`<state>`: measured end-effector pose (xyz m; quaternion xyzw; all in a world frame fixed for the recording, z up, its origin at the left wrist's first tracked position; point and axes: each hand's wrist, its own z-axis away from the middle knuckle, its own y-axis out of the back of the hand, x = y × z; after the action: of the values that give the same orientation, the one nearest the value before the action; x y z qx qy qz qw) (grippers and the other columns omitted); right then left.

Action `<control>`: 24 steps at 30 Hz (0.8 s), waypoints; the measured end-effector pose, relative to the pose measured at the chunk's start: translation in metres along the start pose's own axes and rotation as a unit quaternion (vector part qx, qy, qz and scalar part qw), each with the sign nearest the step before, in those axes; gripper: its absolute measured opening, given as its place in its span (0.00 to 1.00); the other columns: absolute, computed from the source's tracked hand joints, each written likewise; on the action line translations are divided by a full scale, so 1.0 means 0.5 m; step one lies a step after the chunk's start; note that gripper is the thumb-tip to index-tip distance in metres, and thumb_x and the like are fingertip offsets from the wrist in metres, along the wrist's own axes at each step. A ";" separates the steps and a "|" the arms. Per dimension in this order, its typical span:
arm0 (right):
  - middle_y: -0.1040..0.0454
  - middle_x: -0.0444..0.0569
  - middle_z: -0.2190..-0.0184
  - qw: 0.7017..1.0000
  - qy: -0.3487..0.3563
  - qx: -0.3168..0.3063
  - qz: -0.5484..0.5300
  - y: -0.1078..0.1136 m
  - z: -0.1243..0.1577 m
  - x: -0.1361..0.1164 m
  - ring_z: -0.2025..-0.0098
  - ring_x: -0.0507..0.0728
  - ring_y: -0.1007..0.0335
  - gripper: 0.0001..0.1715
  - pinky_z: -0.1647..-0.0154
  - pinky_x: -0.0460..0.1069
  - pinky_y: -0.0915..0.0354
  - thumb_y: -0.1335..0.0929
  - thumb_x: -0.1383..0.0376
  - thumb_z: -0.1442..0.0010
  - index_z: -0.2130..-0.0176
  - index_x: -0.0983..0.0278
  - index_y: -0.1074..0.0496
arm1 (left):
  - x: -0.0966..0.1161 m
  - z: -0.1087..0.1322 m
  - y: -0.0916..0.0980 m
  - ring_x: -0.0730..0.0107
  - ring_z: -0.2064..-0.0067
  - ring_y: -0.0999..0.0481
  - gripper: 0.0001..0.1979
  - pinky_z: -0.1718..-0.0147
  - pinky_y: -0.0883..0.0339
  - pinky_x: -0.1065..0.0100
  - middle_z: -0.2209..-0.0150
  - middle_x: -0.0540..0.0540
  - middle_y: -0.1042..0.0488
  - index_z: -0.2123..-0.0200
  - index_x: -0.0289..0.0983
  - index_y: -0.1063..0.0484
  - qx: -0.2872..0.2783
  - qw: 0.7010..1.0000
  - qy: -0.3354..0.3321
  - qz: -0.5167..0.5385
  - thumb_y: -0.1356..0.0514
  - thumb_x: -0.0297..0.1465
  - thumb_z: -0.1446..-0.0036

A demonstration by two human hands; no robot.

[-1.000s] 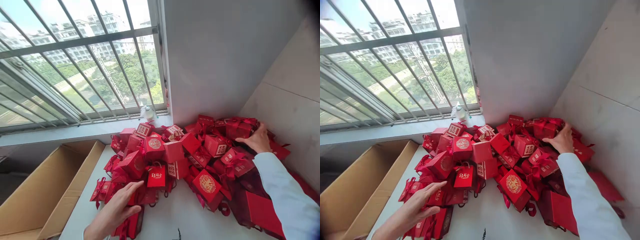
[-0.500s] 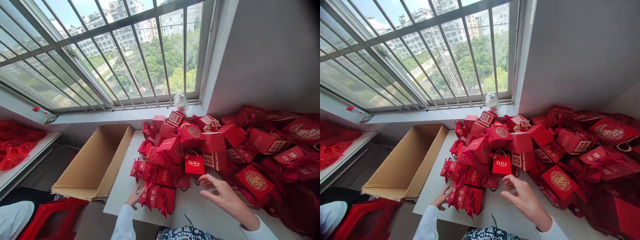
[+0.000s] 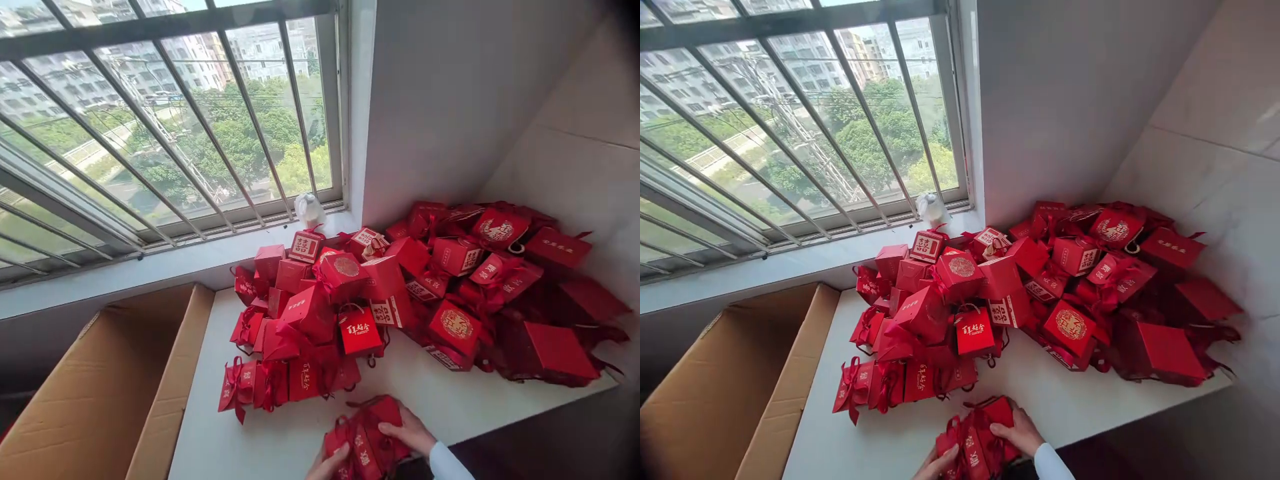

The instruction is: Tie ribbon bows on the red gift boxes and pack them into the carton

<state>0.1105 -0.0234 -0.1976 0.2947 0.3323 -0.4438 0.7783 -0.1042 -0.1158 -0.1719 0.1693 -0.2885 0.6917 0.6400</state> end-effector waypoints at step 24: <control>0.31 0.56 0.50 0.996 0.068 0.059 -0.002 -0.144 -0.094 -0.110 0.40 0.69 0.43 0.35 0.40 0.61 0.45 0.34 0.44 0.54 0.52 0.62 0.33 | 0.197 0.157 0.413 0.43 0.39 0.42 0.39 0.47 0.40 0.52 0.41 0.25 0.42 0.43 0.28 0.48 0.499 0.827 -0.006 -0.260 0.44 0.47 0.51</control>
<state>0.0136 0.0083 -0.1951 0.3689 0.3585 -0.4434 0.7340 -0.3302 -0.0894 -0.0890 0.5385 0.1471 0.5487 0.6224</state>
